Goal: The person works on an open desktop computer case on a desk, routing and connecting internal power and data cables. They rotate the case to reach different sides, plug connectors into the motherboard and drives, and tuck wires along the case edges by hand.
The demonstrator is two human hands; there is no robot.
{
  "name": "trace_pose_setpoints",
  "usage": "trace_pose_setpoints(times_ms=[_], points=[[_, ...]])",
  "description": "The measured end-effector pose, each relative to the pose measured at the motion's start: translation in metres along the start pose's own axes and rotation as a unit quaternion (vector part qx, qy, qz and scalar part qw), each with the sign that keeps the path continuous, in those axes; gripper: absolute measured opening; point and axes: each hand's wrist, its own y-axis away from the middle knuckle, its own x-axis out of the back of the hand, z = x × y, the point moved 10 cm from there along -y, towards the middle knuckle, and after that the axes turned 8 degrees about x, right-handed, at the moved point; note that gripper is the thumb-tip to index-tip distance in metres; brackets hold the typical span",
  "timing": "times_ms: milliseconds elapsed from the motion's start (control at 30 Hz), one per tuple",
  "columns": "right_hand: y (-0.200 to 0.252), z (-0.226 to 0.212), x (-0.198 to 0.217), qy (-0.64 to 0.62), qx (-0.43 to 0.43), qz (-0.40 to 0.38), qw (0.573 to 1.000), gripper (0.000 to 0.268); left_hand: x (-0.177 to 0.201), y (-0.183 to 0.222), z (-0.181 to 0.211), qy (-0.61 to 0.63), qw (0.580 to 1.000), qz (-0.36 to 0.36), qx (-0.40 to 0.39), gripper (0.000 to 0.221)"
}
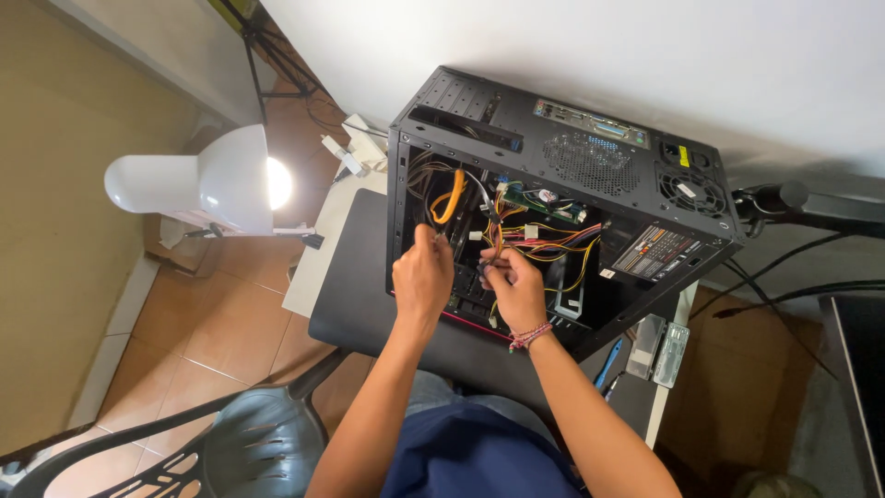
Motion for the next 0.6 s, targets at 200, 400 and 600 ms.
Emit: trace_pose_setpoints(times_ms=[200,400,600], points=[[-0.005,0.007,-0.002,-0.078,-0.033,0.017,0.996,0.023,0.019,-0.003,-0.056,0.506,0.859,0.000,0.078,0.019],[-0.023,-0.011,-0.039,0.048,0.025,0.017,0.998,0.024,-0.021,-0.037,-0.038,0.296,0.925,-0.232,0.060,0.022],[-0.055,-0.003,-0.052,0.137,0.067,0.078,0.985,0.026,0.027,-0.074,0.006,0.449,0.854,-0.250,-0.086,0.024]])
